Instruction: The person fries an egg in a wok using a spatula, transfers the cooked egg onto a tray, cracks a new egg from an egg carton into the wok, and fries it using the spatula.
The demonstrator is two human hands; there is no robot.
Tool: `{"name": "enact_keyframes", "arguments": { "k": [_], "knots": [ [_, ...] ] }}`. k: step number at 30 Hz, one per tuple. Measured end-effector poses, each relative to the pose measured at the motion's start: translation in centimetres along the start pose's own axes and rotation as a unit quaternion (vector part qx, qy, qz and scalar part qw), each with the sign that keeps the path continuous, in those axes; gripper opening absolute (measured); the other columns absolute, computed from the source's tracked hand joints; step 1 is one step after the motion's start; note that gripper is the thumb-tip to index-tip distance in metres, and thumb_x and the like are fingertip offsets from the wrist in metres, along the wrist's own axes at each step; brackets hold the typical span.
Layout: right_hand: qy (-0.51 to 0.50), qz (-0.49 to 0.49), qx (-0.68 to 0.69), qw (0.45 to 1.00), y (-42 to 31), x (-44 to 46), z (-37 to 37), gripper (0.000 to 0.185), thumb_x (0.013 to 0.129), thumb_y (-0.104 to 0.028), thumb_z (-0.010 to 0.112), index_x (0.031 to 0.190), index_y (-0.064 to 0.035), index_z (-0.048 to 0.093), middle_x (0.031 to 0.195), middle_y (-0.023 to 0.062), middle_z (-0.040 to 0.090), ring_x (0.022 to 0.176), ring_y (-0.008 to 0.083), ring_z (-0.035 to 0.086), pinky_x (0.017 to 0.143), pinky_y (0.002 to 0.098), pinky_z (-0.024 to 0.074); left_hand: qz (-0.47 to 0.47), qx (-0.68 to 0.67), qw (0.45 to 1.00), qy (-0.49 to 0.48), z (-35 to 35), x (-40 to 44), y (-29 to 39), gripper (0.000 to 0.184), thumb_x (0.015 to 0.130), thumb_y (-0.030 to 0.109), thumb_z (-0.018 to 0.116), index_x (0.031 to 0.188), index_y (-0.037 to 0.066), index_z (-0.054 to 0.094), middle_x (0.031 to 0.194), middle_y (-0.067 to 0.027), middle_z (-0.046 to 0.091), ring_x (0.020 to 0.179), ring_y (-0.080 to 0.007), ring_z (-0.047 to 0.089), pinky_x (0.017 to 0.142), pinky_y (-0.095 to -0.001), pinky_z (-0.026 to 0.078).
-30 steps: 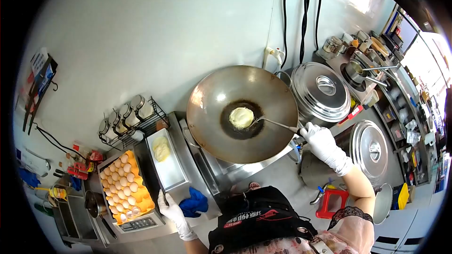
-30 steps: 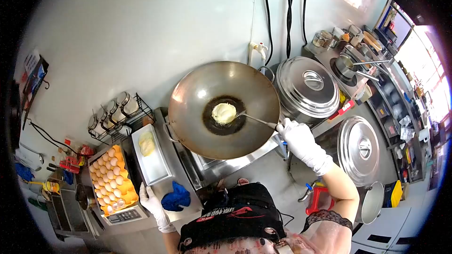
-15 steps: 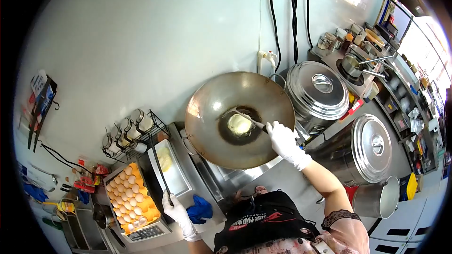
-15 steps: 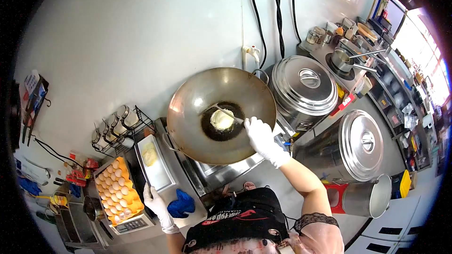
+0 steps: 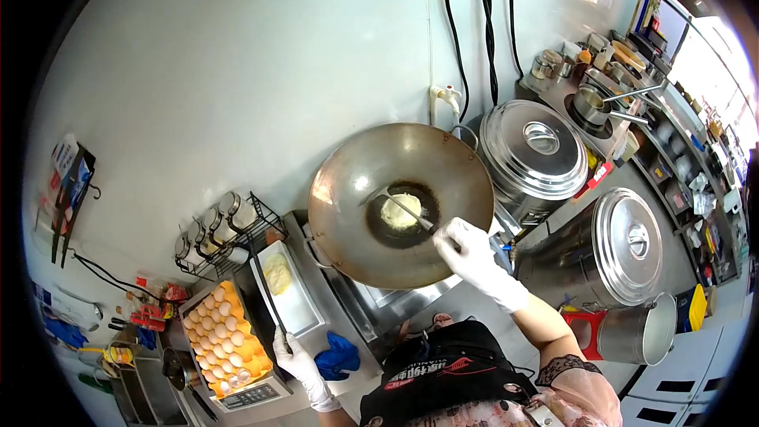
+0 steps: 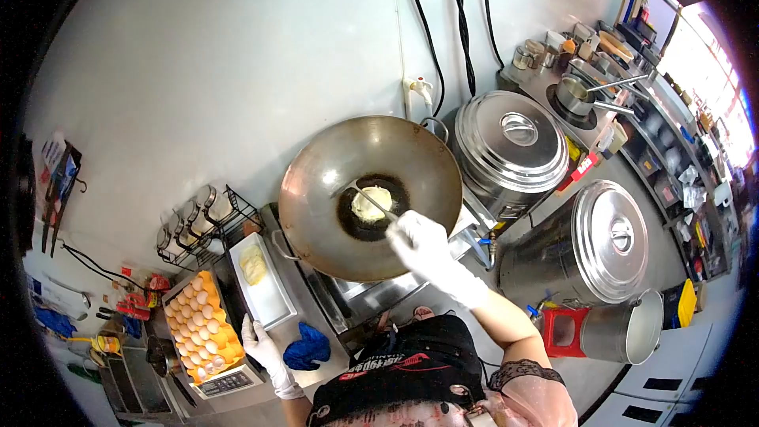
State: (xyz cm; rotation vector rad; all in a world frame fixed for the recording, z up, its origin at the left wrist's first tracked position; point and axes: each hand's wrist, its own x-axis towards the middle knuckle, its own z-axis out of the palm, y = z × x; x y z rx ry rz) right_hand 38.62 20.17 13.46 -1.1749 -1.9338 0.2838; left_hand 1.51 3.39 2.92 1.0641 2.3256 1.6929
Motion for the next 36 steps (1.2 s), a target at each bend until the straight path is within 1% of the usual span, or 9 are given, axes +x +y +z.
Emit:
{"name": "enact_keyframes", "arguments": {
  "k": [2, 9, 11, 14, 17, 19, 20, 23, 36],
  "knots": [
    [0.014, 0.001, 0.25, 0.968, -5.8, 1.0, -4.9, 0.01, 0.082, -0.009, 0.069, 0.076, -0.0048, 0.061, 0.074, 0.0077, 0.06, 0.066, 0.0213, 0.061, 0.059, 0.0323, 0.0477, -0.015, -0.021, 1.0, 0.003, 0.5, 0.0, 1.0, 0.028, 0.091, 0.001, 0.056, 0.118, -0.006, 0.061, 0.111, -0.0177, 0.066, 0.098, -0.0251, 0.063, 0.091, -0.0335, 0.047],
    [-0.066, -0.271, 0.574, 0.77, -13.7, 3.7, -14.3, 0.024, 0.08, -0.009, 0.077, 0.066, -0.0039, 0.058, 0.07, 0.0088, 0.057, 0.05, 0.0229, 0.052, 0.045, 0.0324, 0.0371, -0.005, -0.012, 1.0, -0.02, 1.3, 0.1, 1.1, 0.028, 0.091, 0.002, 0.057, 0.117, -0.007, 0.061, 0.112, -0.0195, 0.066, 0.099, -0.0263, 0.063, 0.091, -0.0341, 0.047],
    [-0.049, -0.299, 0.582, 0.755, -15.2, 3.9, -15.0, 0.031, 0.077, -0.026, 0.083, 0.072, -0.0047, 0.061, 0.064, 0.0079, 0.056, 0.044, 0.0208, 0.05, 0.04, 0.0325, 0.032, 0.008, 0.018, 0.999, -0.044, 0.7, -0.1, 2.0, 0.031, 0.095, 0.004, 0.053, 0.123, -0.009, 0.057, 0.115, -0.0177, 0.065, 0.1, -0.0205, 0.062, 0.091, -0.0299, 0.047],
    [-0.036, -0.339, 0.555, 0.759, -15.6, 3.3, -15.5, 0.031, 0.077, -0.026, 0.082, 0.07, -0.0066, 0.059, 0.064, 0.0061, 0.055, 0.044, 0.0218, 0.049, 0.04, 0.0321, 0.0315, 0.027, 0.023, 0.999, -0.023, 0.7, -0.2, 2.4, 0.03, 0.094, 0.008, 0.056, 0.118, -0.011, 0.059, 0.117, -0.0227, 0.064, 0.105, -0.0313, 0.061, 0.096, -0.036, 0.044],
    [0.067, -0.285, 0.525, 0.799, -15.4, 1.5, -16.5, 0.033, 0.083, -0.009, 0.073, 0.061, -0.0058, 0.048, 0.065, 0.0086, 0.052, 0.051, 0.0263, 0.051, 0.045, 0.035, 0.0335, 0.041, 0.093, 0.995, -0.025, 0.1, -0.4, 2.6, 0.034, 0.095, 0.012, 0.054, 0.12, -0.011, 0.058, 0.12, -0.0241, 0.063, 0.109, -0.0325, 0.06, 0.099, -0.0362, 0.043],
    [0.101, -0.446, 0.499, 0.736, -15.3, 2.4, -17.0, 0.031, 0.078, -0.025, 0.082, 0.07, -0.0076, 0.058, 0.065, 0.0043, 0.055, 0.044, 0.0218, 0.048, 0.04, 0.0322, 0.0311, -0.052, -0.02, 0.997, -0.057, -0.1, -0.1, 0.9, 0.036, 0.096, 0.012, 0.052, 0.124, -0.01, 0.055, 0.126, -0.0249, 0.059, 0.11, -0.033, 0.058, 0.099, -0.0362, 0.042],
    [0.114, -0.441, 0.474, 0.753, -15.4, 2.0, -17.5, 0.03, 0.08, -0.026, 0.08, 0.07, -0.0093, 0.057, 0.066, 0.0032, 0.056, 0.045, 0.0214, 0.049, 0.041, 0.0325, 0.032, -0.043, -0.031, 0.996, -0.078, 0.1, 0.0, 1.0, 0.036, 0.096, 0.012, 0.052, 0.124, -0.01, 0.055, 0.126, -0.0249, 0.059, 0.11, -0.033, 0.058, 0.099, -0.0362, 0.042],
    [0.121, -0.426, 0.443, 0.78, -15.5, 0.9, -19.2, 0.03, 0.08, -0.026, 0.08, 0.07, -0.0097, 0.057, 0.066, 0.0032, 0.056, 0.046, 0.0212, 0.049, 0.041, 0.0325, 0.0325, 0.144, -0.005, 0.989, 0.019, 0.5, -0.3, 1.2, 0.024, 0.09, 0.009, 0.066, 0.105, -0.009, 0.066, 0.098, -0.0238, 0.069, 0.089, -0.0323, 0.067, 0.083, -0.038, 0.053],
    [0.121, -0.445, 0.396, 0.794, -16.1, -0.8, -19.7, 0.031, 0.082, -0.027, 0.078, 0.07, -0.0117, 0.055, 0.067, 0.0014, 0.055, 0.048, 0.0199, 0.05, 0.043, 0.0323, 0.0331, 0.133, 0.014, 0.991, -0.026, 3.1, 0.5, 5.4, 0.024, 0.091, 0.011, 0.064, 0.106, -0.008, 0.066, 0.097, -0.0225, 0.069, 0.089, -0.0337, 0.066, 0.083, -0.0391, 0.053]
  ]
}}
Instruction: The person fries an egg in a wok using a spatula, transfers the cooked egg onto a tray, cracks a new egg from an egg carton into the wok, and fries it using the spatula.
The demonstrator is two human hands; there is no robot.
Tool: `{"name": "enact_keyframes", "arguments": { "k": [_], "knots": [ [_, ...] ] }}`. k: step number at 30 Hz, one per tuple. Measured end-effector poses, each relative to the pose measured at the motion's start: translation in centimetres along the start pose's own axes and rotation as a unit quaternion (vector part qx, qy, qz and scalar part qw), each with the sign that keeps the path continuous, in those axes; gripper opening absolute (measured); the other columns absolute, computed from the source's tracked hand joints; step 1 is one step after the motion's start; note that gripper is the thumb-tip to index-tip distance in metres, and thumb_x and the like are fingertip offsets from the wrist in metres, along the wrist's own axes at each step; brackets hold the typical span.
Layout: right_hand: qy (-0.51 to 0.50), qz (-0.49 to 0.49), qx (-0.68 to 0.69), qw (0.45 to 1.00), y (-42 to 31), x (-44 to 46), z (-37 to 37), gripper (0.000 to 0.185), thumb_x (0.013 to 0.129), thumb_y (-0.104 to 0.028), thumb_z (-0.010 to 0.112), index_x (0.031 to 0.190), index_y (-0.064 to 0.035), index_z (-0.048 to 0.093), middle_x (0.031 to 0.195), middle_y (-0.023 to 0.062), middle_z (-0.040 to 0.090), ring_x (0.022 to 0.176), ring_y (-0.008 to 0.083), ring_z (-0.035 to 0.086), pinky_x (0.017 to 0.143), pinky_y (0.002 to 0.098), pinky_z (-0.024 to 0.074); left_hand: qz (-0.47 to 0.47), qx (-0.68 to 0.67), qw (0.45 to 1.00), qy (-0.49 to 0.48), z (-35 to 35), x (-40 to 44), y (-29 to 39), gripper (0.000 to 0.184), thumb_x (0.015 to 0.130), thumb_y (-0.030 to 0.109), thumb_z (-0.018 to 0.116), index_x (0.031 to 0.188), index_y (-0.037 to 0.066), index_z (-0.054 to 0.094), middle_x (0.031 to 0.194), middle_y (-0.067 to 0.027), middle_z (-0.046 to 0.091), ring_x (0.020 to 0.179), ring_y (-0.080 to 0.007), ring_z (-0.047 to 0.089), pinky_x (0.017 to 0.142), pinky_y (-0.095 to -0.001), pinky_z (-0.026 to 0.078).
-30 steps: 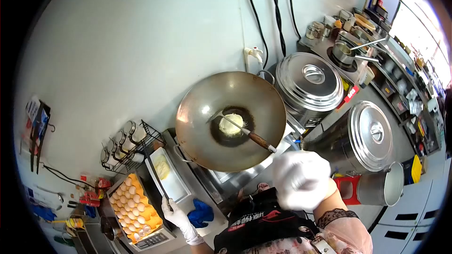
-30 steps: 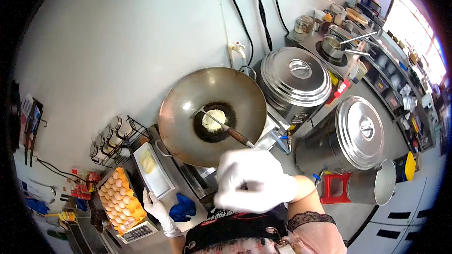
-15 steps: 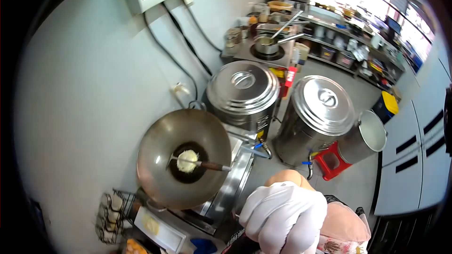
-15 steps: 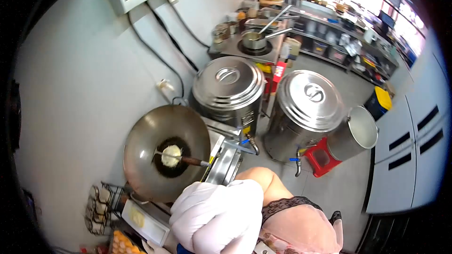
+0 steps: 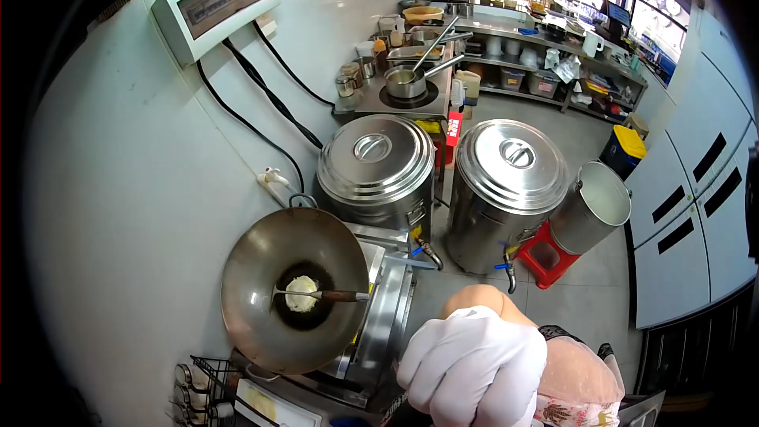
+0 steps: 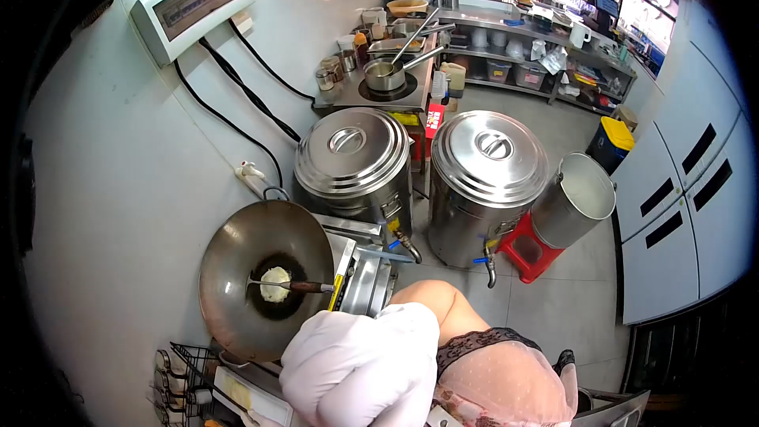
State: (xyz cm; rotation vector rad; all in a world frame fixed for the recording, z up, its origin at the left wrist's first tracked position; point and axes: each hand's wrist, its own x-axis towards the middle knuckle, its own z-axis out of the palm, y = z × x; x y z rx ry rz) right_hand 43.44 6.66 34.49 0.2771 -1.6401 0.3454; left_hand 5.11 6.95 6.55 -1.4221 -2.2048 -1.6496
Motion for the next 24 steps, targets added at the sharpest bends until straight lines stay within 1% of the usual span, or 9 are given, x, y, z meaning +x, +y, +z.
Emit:
{"name": "enact_keyframes", "arguments": {
  "k": [4, 6, 10, 16, 18, 21, 23, 24],
  "knots": [
    [0.032, 0.015, -0.001, 0.999, 0.5, 0.0, 0.8, 0.031, 0.081, -0.027, 0.079, 0.069, -0.0123, 0.054, 0.067, 0.001, 0.055, 0.048, 0.0202, 0.05, 0.043, 0.0329, 0.0332, 0.001, 0.01, 1.0, -0.003, -0.1, 0.1, 0.5, 0.025, 0.092, 0.012, 0.064, 0.106, -0.008, 0.066, 0.098, -0.0222, 0.069, 0.09, -0.0337, 0.066, 0.084, -0.0388, 0.052],
    [0.024, 0.054, 0.014, 0.998, 0.4, 0.6, 0.6, 0.032, 0.082, -0.026, 0.078, 0.069, -0.0126, 0.053, 0.066, 0.0012, 0.055, 0.048, 0.0206, 0.051, 0.043, 0.0332, 0.0334, 0.0, 0.017, 1.0, -0.003, -0.2, 0.1, 0.7, 0.025, 0.092, 0.013, 0.064, 0.107, -0.008, 0.066, 0.099, -0.022, 0.069, 0.09, -0.0338, 0.066, 0.084, -0.0387, 0.052],
    [0.024, 0.048, 0.015, 0.998, 1.2, 0.5, 0.4, 0.031, 0.083, -0.024, 0.077, 0.069, -0.0122, 0.052, 0.066, 0.0012, 0.055, 0.048, 0.0208, 0.051, 0.043, 0.033, 0.0333, -0.002, 0.026, 1.0, 0.0, -0.4, 0.2, 1.1, 0.026, 0.093, 0.014, 0.063, 0.107, -0.007, 0.066, 0.1, -0.0217, 0.069, 0.091, -0.0338, 0.066, 0.085, -0.0383, 0.052],
    [0.01, 0.013, 0.029, 0.999, 2.1, 0.2, 0.4, 0.03, 0.083, -0.023, 0.076, 0.069, -0.0119, 0.052, 0.066, 0.0013, 0.055, 0.048, 0.0211, 0.051, 0.044, 0.0329, 0.0336, -0.002, 0.041, 0.999, -0.001, -0.7, 0.3, 1.5, 0.027, 0.093, 0.016, 0.063, 0.108, -0.007, 0.066, 0.102, -0.0213, 0.069, 0.093, -0.0339, 0.066, 0.086, -0.0379, 0.052],
    [0.048, 0.059, 0.043, 0.996, 2.0, 0.4, 0.8, 0.03, 0.083, -0.023, 0.076, 0.069, -0.0114, 0.053, 0.066, 0.0017, 0.055, 0.049, 0.0212, 0.052, 0.044, 0.0333, 0.0343, 0.0, 0.044, 0.999, 0.0, -0.8, 0.4, 1.7, 0.028, 0.093, 0.016, 0.063, 0.109, -0.007, 0.066, 0.102, -0.0211, 0.069, 0.093, -0.0339, 0.066, 0.086, -0.0377, 0.051],
    [0.033, 0.081, 0.053, 0.995, 2.9, -1.1, 0.6, 0.029, 0.084, -0.023, 0.076, 0.07, -0.0103, 0.054, 0.067, 0.0031, 0.058, 0.05, 0.0211, 0.053, 0.044, 0.0346, 0.0352, -0.002, 0.051, 0.999, 0.005, -1.0, 0.3, 2.0, 0.029, 0.094, 0.017, 0.063, 0.109, -0.007, 0.066, 0.103, -0.0209, 0.069, 0.094, -0.034, 0.066, 0.087, -0.0375, 0.051],
    [0.081, 0.126, 0.044, 0.988, 3.6, -1.7, 0.6, 0.032, 0.084, -0.005, 0.071, 0.062, -0.0069, 0.047, 0.061, 0.0063, 0.049, 0.052, 0.0244, 0.05, 0.046, 0.0333, 0.0343, -0.005, 0.055, 0.998, 0.011, -1.2, 0.2, 2.1, 0.029, 0.094, 0.017, 0.062, 0.109, -0.007, 0.066, 0.104, -0.0207, 0.069, 0.094, -0.034, 0.066, 0.088, -0.0373, 0.051],
    [0.061, 0.163, 0.025, 0.984, 4.0, -2.3, 0.4, 0.029, 0.081, -0.006, 0.074, 0.064, -0.0058, 0.05, 0.065, 0.0069, 0.053, 0.053, 0.0238, 0.052, 0.047, 0.0327, 0.0363, -0.006, 0.056, 0.998, 0.012, -1.3, 0.2, 2.2, 0.029, 0.094, 0.018, 0.062, 0.11, -0.007, 0.066, 0.104, -0.0207, 0.069, 0.094, -0.034, 0.066, 0.088, -0.0373, 0.051]
  ]
}}
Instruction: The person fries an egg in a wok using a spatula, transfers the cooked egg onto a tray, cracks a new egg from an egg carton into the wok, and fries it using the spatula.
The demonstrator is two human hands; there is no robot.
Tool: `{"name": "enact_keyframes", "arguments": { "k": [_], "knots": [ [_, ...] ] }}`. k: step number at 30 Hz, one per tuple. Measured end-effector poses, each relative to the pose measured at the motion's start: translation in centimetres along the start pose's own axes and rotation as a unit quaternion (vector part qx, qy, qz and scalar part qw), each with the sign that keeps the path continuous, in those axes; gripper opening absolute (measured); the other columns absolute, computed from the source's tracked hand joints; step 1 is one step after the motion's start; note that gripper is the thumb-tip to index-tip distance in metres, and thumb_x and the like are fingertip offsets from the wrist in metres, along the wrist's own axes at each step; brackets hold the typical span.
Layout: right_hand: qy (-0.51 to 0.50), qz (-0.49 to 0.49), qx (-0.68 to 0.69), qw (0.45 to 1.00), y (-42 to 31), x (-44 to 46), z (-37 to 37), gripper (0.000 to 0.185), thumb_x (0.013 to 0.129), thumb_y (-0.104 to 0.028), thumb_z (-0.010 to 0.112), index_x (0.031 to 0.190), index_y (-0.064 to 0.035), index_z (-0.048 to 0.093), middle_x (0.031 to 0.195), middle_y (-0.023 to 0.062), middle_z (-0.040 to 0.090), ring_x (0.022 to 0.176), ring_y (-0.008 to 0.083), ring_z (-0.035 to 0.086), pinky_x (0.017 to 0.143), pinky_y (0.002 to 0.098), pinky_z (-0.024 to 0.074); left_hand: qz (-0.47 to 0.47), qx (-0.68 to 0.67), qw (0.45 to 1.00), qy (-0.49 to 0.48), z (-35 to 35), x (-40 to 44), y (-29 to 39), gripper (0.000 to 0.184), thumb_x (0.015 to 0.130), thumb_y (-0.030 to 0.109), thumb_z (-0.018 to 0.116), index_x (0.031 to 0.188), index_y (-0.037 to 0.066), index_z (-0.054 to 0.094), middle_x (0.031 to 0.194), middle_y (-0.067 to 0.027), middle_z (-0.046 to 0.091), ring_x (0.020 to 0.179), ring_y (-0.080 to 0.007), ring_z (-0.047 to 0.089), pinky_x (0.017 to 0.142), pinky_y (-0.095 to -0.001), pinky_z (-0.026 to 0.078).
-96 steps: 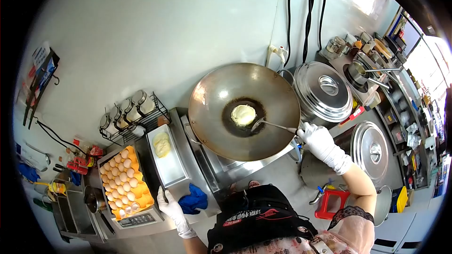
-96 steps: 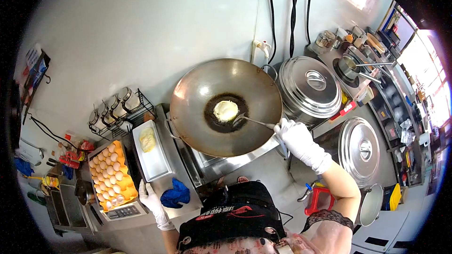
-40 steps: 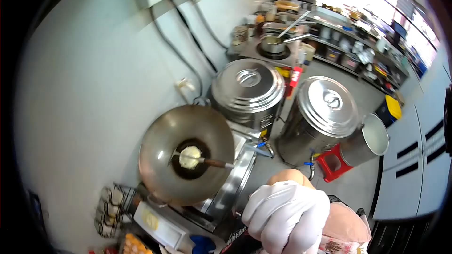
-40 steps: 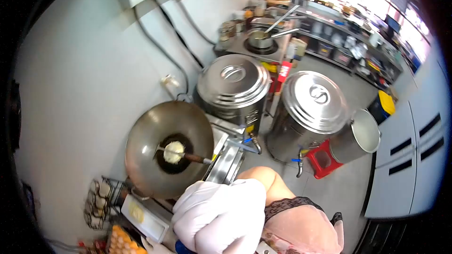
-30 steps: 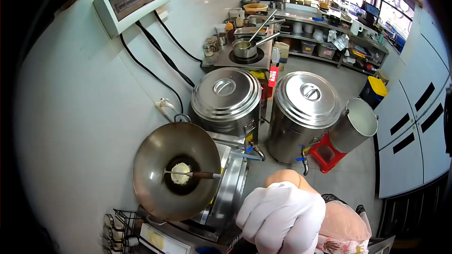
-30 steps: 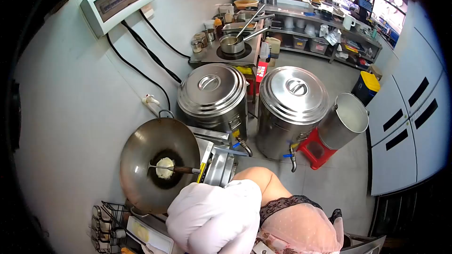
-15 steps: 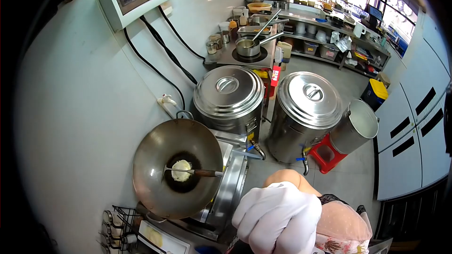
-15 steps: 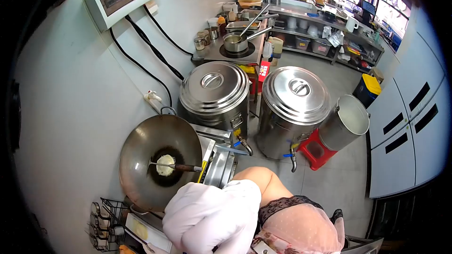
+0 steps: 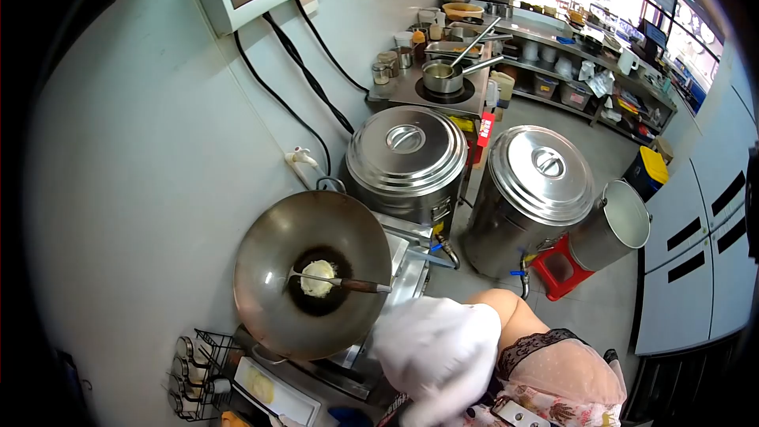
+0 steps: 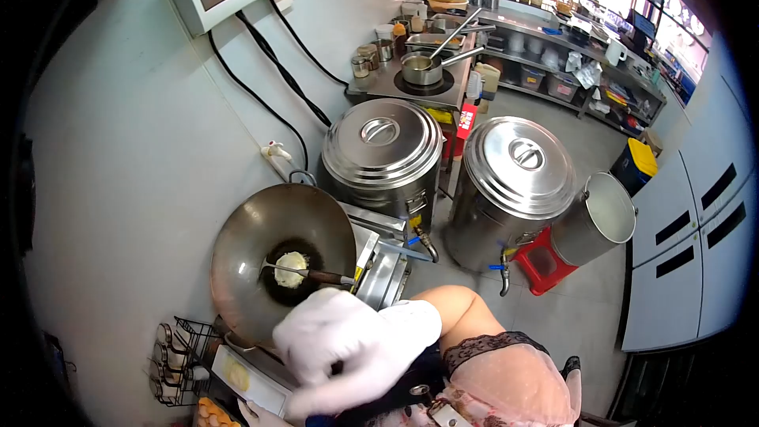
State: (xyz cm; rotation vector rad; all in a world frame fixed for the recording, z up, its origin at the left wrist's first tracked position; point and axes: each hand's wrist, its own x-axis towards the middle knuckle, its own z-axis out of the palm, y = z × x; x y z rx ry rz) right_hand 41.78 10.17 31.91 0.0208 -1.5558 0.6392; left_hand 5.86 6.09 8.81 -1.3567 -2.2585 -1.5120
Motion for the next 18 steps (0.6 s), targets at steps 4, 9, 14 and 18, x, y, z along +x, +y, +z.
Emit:
{"name": "enact_keyframes", "arguments": {
  "k": [4, 9, 14, 18],
  "knots": [
    [-0.028, 0.155, -0.141, 0.977, 3.5, -2.5, -0.9, 0.019, 0.082, -0.004, 0.073, 0.074, -0.0033, 0.055, 0.07, 0.0072, 0.056, 0.06, 0.0252, 0.056, 0.052, 0.0356, 0.043, -0.01, 0.014, 1.0, 0.01, -0.6, -0.2, 0.1, 0.03, 0.095, 0.018, 0.062, 0.11, -0.007, 0.066, 0.105, -0.0204, 0.069, 0.095, -0.0341, 0.066, 0.088, -0.037, 0.051],
    [-0.094, 0.147, -0.502, 0.847, 10.2, -7.7, -2.0, 0.009, 0.075, -0.006, 0.063, 0.082, -0.0076, 0.057, 0.079, 0.008, 0.055, 0.071, 0.0277, 0.06, 0.06, 0.0382, 0.0482, -0.034, -0.002, 0.999, 0.025, -1.6, -0.4, 0.1, 0.029, 0.093, 0.016, 0.063, 0.111, -0.007, 0.065, 0.107, -0.023, 0.068, 0.097, -0.0338, 0.065, 0.089, -0.038, 0.05],
    [-0.063, 0.228, -0.465, 0.853, 13.3, -12.0, -4.2, 0.015, 0.074, -0.002, 0.06, 0.087, -0.0084, 0.062, 0.074, 0.0083, 0.058, 0.072, 0.0299, 0.062, 0.064, 0.0395, 0.0498, -0.08, 0.0, 0.996, 0.037, -2.6, -0.9, -0.8, 0.031, 0.093, 0.016, 0.063, 0.114, -0.006, 0.065, 0.112, -0.024, 0.066, 0.104, -0.0346, 0.063, 0.096, -0.038, 0.046],
    [-0.085, 0.268, -0.545, 0.79, 14.8, -13.0, -5.3, 0.014, 0.08, -0.016, 0.066, 0.09, -0.0061, 0.062, 0.078, 0.0122, 0.059, 0.074, 0.0309, 0.062, 0.066, 0.0406, 0.0501, -0.107, 0.005, 0.994, -0.003, -3.0, -0.8, -4.1, 0.033, 0.095, 0.011, 0.054, 0.12, -0.01, 0.058, 0.121, -0.0238, 0.063, 0.109, -0.0314, 0.059, 0.099, -0.0362, 0.043]
  ]
}}
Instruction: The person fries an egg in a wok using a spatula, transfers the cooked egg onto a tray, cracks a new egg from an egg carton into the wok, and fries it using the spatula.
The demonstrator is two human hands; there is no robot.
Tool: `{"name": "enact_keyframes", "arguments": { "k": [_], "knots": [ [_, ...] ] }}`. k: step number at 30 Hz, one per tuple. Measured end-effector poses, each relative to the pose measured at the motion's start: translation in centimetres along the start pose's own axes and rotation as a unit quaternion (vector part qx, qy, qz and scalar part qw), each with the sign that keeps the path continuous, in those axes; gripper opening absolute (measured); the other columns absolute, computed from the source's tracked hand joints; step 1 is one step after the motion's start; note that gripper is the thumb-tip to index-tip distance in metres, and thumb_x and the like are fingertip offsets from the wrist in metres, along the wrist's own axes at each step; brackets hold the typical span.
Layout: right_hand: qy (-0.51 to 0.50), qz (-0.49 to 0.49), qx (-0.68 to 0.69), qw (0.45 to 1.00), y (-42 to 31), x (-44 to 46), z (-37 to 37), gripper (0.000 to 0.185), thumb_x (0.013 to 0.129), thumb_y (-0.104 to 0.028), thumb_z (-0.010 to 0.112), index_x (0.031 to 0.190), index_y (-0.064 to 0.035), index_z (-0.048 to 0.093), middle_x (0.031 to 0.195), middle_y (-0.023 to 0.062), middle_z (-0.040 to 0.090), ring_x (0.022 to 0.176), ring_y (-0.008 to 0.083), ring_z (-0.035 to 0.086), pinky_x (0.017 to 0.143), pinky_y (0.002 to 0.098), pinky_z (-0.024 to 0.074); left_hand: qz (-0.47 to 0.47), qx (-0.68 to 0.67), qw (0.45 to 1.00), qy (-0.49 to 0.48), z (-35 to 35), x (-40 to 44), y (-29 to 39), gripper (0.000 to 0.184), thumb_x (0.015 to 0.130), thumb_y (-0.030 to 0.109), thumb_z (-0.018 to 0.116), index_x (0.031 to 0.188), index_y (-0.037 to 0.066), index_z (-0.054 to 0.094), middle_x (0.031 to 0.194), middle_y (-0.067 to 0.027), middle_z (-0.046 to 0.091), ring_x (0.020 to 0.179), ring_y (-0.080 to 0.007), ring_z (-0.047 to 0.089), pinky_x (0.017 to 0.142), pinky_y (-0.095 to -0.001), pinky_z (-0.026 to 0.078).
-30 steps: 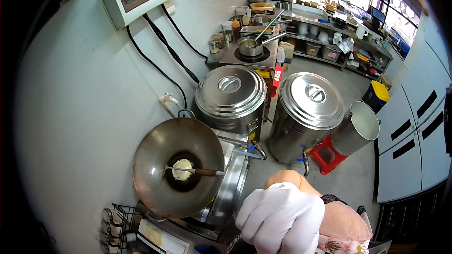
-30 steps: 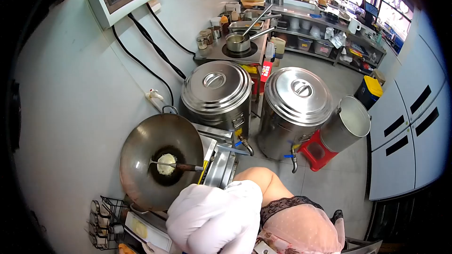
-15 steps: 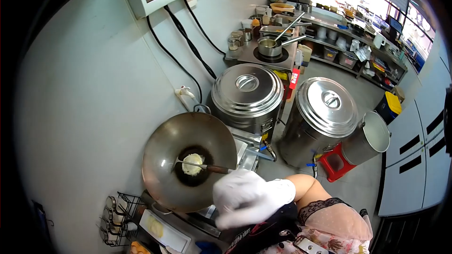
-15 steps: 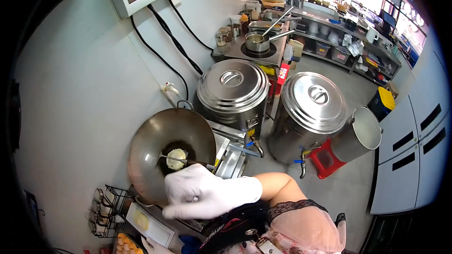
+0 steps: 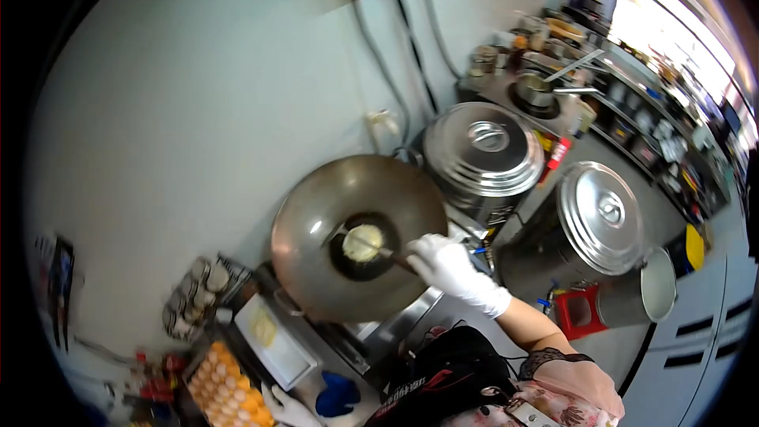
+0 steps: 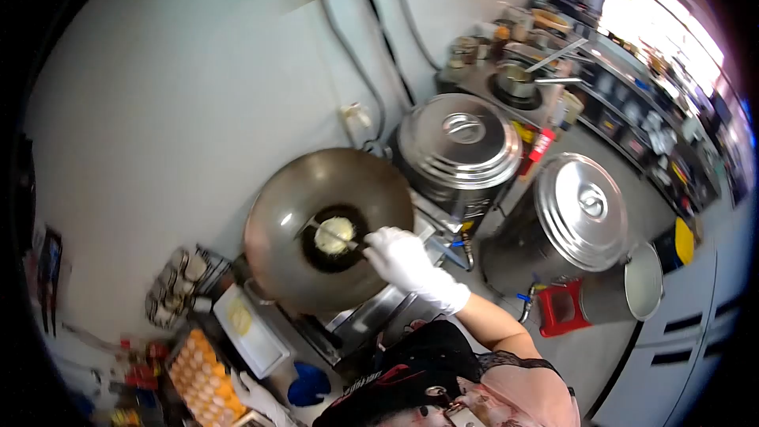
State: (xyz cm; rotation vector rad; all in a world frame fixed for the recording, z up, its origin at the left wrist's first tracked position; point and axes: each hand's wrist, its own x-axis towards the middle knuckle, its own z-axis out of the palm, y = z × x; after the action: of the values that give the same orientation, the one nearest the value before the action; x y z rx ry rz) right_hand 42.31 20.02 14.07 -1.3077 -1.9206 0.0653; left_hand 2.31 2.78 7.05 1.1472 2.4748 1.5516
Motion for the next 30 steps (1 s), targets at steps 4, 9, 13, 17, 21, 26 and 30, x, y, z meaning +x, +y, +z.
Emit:
{"name": "enact_keyframes", "arguments": {
  "k": [4, 9, 13, 17, 21, 26, 30],
  "knots": [
    [-0.064, -0.008, -0.084, 0.994, 2.4, -0.5, 2.0, 0.019, 0.079, -0.021, 0.068, 0.088, -0.0062, 0.061, 0.08, 0.0113, 0.057, 0.079, 0.0299, 0.06, 0.068, 0.0413, 0.0483, -0.006, 0.015, 0.999, 0.034, -0.3, -0.4, -1.5, 0.032, 0.095, 0.01, 0.054, 0.119, -0.011, 0.059, 0.119, -0.023, 0.064, 0.11, -0.0308, 0.06, 0.099, -0.0355, 0.042],
    [-0.167, -0.025, -0.171, 0.971, 3.5, -1.1, 4.5, 0.03, 0.075, -0.028, 0.072, 0.092, -0.007, 0.059, 0.083, 0.0104, 0.057, 0.084, 0.0286, 0.059, 0.07, 0.0409, 0.0468, -0.068, 0.003, 0.996, 0.054, -1.4, -1.4, -1.3, 0.033, 0.093, 0.005, 0.056, 0.123, -0.009, 0.058, 0.122, -0.0191, 0.063, 0.111, -0.0256, 0.058, 0.101, -0.0343, 0.04],
    [-0.244, -0.003, -0.168, 0.955, 4.0, -1.2, 6.2, 0.041, 0.074, -0.031, 0.074, 0.104, -0.0063, 0.06, 0.089, 0.0115, 0.061, 0.087, 0.0286, 0.061, 0.074, 0.0425, 0.0489, -0.095, -0.038, 0.993, 0.066, -2.0, -2.0, -2.5, 0.033, 0.093, 0.004, 0.056, 0.123, -0.01, 0.057, 0.122, -0.0194, 0.063, 0.111, -0.0255, 0.058, 0.102, -0.034, 0.04],
    [-0.287, -0.007, -0.182, 0.941, 3.8, -1.0, 7.3, 0.053, 0.074, -0.033, 0.074, 0.115, -0.005, 0.056, 0.087, 0.0121, 0.063, 0.083, 0.0296, 0.064, 0.069, 0.0416, 0.0515, -0.087, -0.019, 0.993, 0.076, -2.5, -2.5, -3.0, 0.033, 0.093, 0.005, 0.056, 0.123, -0.01, 0.057, 0.121, -0.019, 0.063, 0.11, -0.0255, 0.059, 0.1, -0.0341, 0.042],
    [-0.289, 0.007, -0.16, 0.944, 4.3, -1.1, 9.5, 0.057, 0.076, -0.023, 0.071, 0.125, -0.0024, 0.051, 0.089, 0.0149, 0.063, 0.081, 0.032, 0.065, 0.067, 0.0426, 0.0531, -0.086, -0.016, 0.993, 0.082, -2.3, -2.7, -2.7, 0.032, 0.093, 0.005, 0.056, 0.122, -0.009, 0.058, 0.12, -0.0179, 0.064, 0.109, -0.0248, 0.059, 0.099, -0.034, 0.043],
    [-0.225, 0.0, -0.145, 0.963, 6.0, -2.0, 10.7, 0.047, 0.076, -0.01, 0.06, 0.122, -0.0009, 0.054, 0.085, 0.0168, 0.061, 0.074, 0.0324, 0.065, 0.063, 0.0423, 0.0534, -0.084, -0.04, 0.992, 0.083, -2.0, -2.5, -3.2, 0.031, 0.093, 0.005, 0.056, 0.121, -0.008, 0.059, 0.12, -0.0175, 0.064, 0.107, -0.0243, 0.059, 0.098, -0.0337, 0.043],
    [-0.197, -0.014, -0.15, 0.969, 5.9, -1.8, 8.9, 0.043, 0.075, -0.006, 0.057, 0.118, -0.0024, 0.058, 0.084, 0.0161, 0.06, 0.069, 0.0309, 0.065, 0.06, 0.041, 0.0535, -0.089, -0.048, 0.992, 0.076, -2.1, -2.5, -3.1, 0.031, 0.093, 0.004, 0.056, 0.121, -0.008, 0.059, 0.12, -0.0175, 0.064, 0.107, -0.0246, 0.059, 0.098, -0.0339, 0.043]
  ]
}}
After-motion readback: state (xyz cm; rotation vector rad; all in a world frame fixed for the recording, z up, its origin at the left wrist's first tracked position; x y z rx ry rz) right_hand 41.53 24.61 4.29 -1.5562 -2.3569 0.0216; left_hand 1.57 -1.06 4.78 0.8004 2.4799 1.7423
